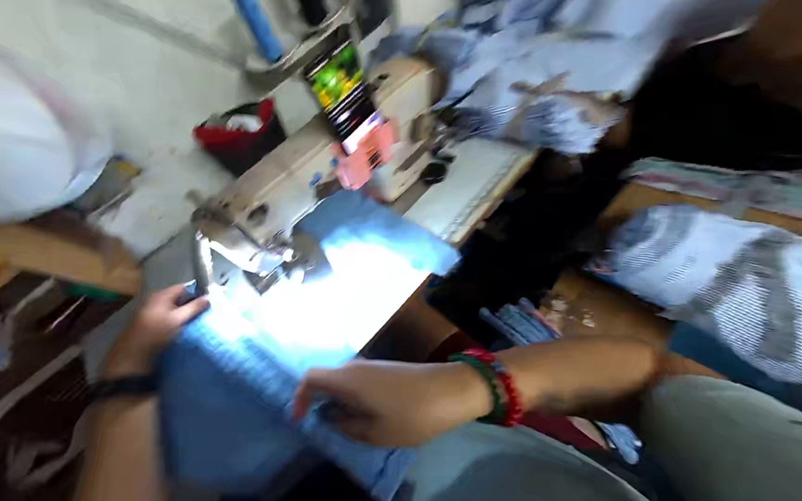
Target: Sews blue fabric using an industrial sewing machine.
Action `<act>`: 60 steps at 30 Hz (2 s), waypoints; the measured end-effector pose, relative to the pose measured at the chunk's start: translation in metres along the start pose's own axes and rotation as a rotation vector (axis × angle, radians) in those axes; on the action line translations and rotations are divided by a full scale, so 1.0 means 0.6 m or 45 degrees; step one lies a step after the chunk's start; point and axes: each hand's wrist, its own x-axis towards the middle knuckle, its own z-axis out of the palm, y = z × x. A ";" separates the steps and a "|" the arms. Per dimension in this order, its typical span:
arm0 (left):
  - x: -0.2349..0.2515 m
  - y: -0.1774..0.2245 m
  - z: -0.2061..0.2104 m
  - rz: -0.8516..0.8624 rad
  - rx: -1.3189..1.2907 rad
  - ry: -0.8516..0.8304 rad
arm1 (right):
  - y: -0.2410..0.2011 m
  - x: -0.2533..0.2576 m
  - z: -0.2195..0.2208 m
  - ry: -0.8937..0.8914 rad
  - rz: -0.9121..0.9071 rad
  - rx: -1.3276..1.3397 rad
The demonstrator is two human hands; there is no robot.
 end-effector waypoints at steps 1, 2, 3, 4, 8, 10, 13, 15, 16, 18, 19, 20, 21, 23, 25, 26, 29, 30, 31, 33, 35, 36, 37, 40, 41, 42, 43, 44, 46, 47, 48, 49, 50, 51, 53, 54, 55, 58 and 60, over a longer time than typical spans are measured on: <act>0.024 -0.005 0.042 -0.054 -0.106 -0.021 | 0.026 -0.011 -0.007 -0.021 0.099 0.023; 0.047 -0.013 0.077 -0.042 -0.219 -0.085 | 0.051 -0.021 -0.012 -0.029 0.206 0.034; 0.075 -0.025 0.106 0.012 -0.265 -0.195 | 0.076 -0.030 -0.015 -0.034 0.299 0.046; 0.101 -0.036 0.132 0.080 -0.238 -0.291 | 0.099 -0.038 -0.019 -0.054 0.381 0.074; 0.136 -0.056 0.180 0.162 -0.282 -0.453 | 0.143 -0.049 -0.035 -0.251 0.575 -0.073; 0.130 -0.056 0.174 0.171 -0.317 -0.464 | 0.133 -0.035 -0.049 -0.258 0.568 -0.326; 0.108 -0.050 0.162 0.263 -0.346 -0.407 | 0.144 0.017 -0.053 0.242 0.356 -0.601; 0.093 -0.047 0.158 0.307 -0.412 -0.371 | 0.172 0.074 -0.052 0.522 0.247 -0.650; 0.086 -0.047 0.157 0.318 -0.445 -0.348 | 0.187 0.101 -0.049 0.602 0.217 -0.634; 0.072 -0.044 0.155 0.297 -0.473 -0.298 | 0.210 0.143 -0.046 0.645 0.231 -0.542; 0.063 -0.041 0.152 0.280 -0.481 -0.276 | 0.218 0.154 -0.044 0.673 0.217 -0.500; 0.054 -0.036 0.149 0.264 -0.500 -0.248 | 0.222 0.159 -0.044 0.692 0.198 -0.439; 0.045 -0.033 0.147 0.250 -0.523 -0.218 | 0.224 0.160 -0.045 0.709 0.170 -0.357; 0.046 -0.040 0.155 0.278 -0.589 -0.192 | 0.236 0.157 -0.043 0.762 0.093 -0.240; 0.052 -0.047 0.164 0.298 -0.680 -0.213 | 0.243 0.154 -0.044 0.785 0.066 -0.197; 0.053 -0.049 0.167 0.287 -0.734 -0.234 | 0.244 0.153 -0.045 0.783 0.059 -0.184; 0.052 -0.044 0.168 0.223 -0.786 -0.227 | 0.246 0.151 -0.047 0.763 0.036 -0.162; 0.051 -0.040 0.169 0.207 -0.771 -0.210 | 0.245 0.151 -0.049 0.749 0.032 -0.159; 0.050 -0.037 0.170 0.193 -0.765 -0.194 | 0.244 0.151 -0.049 0.741 0.029 -0.155; 0.044 -0.032 0.172 0.165 -0.764 -0.154 | 0.245 0.151 -0.050 0.727 0.024 -0.199; 0.036 -0.031 0.177 0.152 -0.761 -0.108 | 0.245 0.150 -0.049 0.713 0.045 -0.242; 0.040 -0.034 0.180 0.141 -0.749 -0.094 | 0.244 0.149 -0.050 0.718 0.061 -0.256; 0.048 -0.037 0.182 0.131 -0.729 -0.103 | 0.241 0.148 -0.050 0.717 0.078 -0.263; 0.060 -0.047 0.173 0.173 -0.781 -0.242 | 0.245 0.143 -0.055 0.703 0.067 -0.224; 0.059 -0.049 0.170 0.179 -0.825 -0.278 | 0.245 0.141 -0.057 0.691 0.059 -0.198; 0.058 -0.048 0.167 0.177 -0.853 -0.286 | 0.245 0.140 -0.057 0.689 0.053 -0.177; 0.056 -0.046 0.166 0.183 -0.859 -0.272 | 0.244 0.140 -0.058 0.686 0.057 -0.166; 0.052 -0.042 0.166 0.197 -0.844 -0.240 | 0.243 0.142 -0.057 0.691 0.062 -0.179; 0.037 -0.030 0.167 0.195 -0.834 -0.176 | 0.239 0.146 -0.054 0.705 0.108 -0.235; 0.030 -0.026 0.168 0.182 -0.844 -0.153 | 0.236 0.149 -0.053 0.708 0.132 -0.254; 0.027 -0.022 0.171 0.176 -0.848 -0.128 | 0.234 0.153 -0.052 0.717 0.144 -0.282; 0.024 -0.021 0.172 0.168 -0.847 -0.109 | 0.232 0.156 -0.051 0.731 0.145 -0.304; 0.022 -0.019 0.174 0.154 -0.837 -0.086 | 0.231 0.159 -0.051 0.735 0.152 -0.316; 0.020 -0.017 0.175 0.140 -0.827 -0.074 | 0.231 0.161 -0.051 0.734 0.161 -0.317; 0.019 -0.020 0.175 0.134 -0.822 -0.074 | 0.230 0.160 -0.053 0.721 0.182 -0.271; 0.018 -0.022 0.175 0.144 -0.828 -0.096 | 0.232 0.159 -0.053 0.716 0.171 -0.237; 0.017 -0.026 0.172 0.156 -0.857 -0.143 | 0.235 0.157 -0.054 0.717 0.157 -0.198; 0.015 -0.030 0.171 0.128 -0.972 -0.235 | 0.237 0.153 -0.059 0.698 0.151 -0.095; 0.012 -0.022 0.177 0.069 -0.948 -0.149 | 0.238 0.154 -0.059 0.690 0.178 -0.066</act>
